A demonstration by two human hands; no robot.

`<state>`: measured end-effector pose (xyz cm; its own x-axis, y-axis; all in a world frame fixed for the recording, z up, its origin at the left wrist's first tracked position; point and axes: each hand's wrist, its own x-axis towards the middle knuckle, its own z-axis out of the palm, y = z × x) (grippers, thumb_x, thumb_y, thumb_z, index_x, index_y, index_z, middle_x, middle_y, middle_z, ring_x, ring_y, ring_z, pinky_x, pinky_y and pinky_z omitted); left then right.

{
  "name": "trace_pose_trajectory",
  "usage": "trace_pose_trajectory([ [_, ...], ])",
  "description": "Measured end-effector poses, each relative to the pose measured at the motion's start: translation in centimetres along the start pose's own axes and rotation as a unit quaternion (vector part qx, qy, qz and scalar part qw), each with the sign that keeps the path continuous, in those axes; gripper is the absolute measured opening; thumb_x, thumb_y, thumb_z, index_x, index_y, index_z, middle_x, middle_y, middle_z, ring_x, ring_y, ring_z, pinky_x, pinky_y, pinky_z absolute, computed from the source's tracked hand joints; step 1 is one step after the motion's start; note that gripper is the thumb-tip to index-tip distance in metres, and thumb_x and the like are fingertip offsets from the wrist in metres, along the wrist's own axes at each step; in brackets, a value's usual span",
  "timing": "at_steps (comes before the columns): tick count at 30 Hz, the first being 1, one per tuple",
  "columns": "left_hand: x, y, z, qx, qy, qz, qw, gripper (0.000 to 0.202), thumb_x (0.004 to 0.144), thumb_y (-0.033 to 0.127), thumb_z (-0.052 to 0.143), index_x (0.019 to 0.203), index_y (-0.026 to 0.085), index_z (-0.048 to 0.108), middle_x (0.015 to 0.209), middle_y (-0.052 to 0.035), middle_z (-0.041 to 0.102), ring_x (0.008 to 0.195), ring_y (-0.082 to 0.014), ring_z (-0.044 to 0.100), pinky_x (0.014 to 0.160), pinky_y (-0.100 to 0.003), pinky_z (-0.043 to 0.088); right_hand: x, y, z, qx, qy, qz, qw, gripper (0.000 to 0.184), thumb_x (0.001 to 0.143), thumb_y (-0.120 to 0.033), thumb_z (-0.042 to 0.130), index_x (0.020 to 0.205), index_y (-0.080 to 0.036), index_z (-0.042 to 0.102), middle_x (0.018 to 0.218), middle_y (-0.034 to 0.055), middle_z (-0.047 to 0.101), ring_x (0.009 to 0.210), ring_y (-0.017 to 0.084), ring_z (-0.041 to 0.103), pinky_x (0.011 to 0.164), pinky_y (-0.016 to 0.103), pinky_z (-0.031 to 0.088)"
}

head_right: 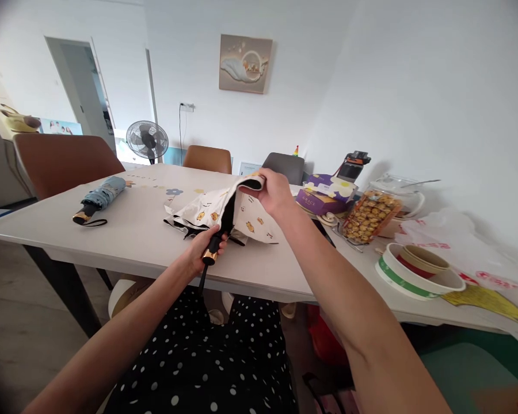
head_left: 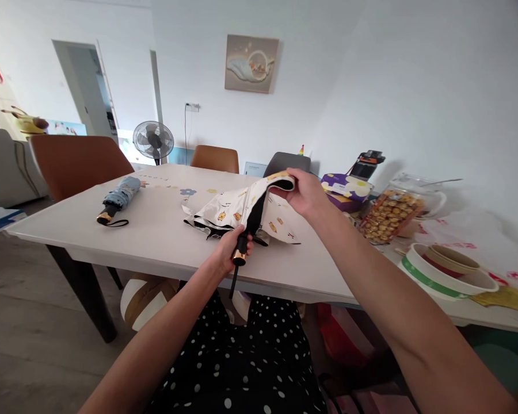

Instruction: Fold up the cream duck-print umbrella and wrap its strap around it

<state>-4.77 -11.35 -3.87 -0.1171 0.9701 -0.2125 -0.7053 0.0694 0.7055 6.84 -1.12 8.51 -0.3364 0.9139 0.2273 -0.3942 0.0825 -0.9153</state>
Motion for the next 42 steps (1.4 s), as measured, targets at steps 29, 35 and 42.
trace_pose_trajectory([
  [29,0.3,-0.1,0.1,0.055,-0.022,-0.040,0.997,0.018,0.082,0.030,0.041,0.073,0.015,0.047,0.060,-0.0019,0.053,0.039,-0.0090,0.046,0.032,-0.021,0.036,1.0,6.7,7.6,-0.142,-0.089,0.064,0.984,0.013,0.077,-0.014,0.053,0.065,-0.017,0.049,0.055,-0.0023,0.052,0.048,0.010,0.053,0.049,0.026,0.054],
  [35,0.1,0.0,0.2,0.044,-0.034,-0.036,0.998,0.032,0.084,0.044,0.044,0.072,0.015,0.047,0.058,-0.0011,0.052,0.038,-0.0086,0.045,0.031,-0.021,0.035,0.6,7.8,8.0,-0.161,-0.095,0.064,0.980,0.016,0.076,-0.012,0.053,0.062,-0.017,0.048,0.055,-0.0016,0.051,0.047,0.010,0.052,0.045,0.025,0.052],
  [42,0.8,-0.6,0.1,0.093,0.004,0.005,0.996,0.021,0.085,0.033,0.050,0.074,0.016,0.045,0.057,-0.0010,0.053,0.038,-0.0096,0.047,0.033,-0.021,0.038,1.2,7.7,8.1,-0.209,-0.121,0.062,0.968,0.015,0.075,-0.013,0.055,0.062,-0.018,0.048,0.053,-0.0005,0.052,0.048,0.012,0.053,0.047,0.026,0.052],
])
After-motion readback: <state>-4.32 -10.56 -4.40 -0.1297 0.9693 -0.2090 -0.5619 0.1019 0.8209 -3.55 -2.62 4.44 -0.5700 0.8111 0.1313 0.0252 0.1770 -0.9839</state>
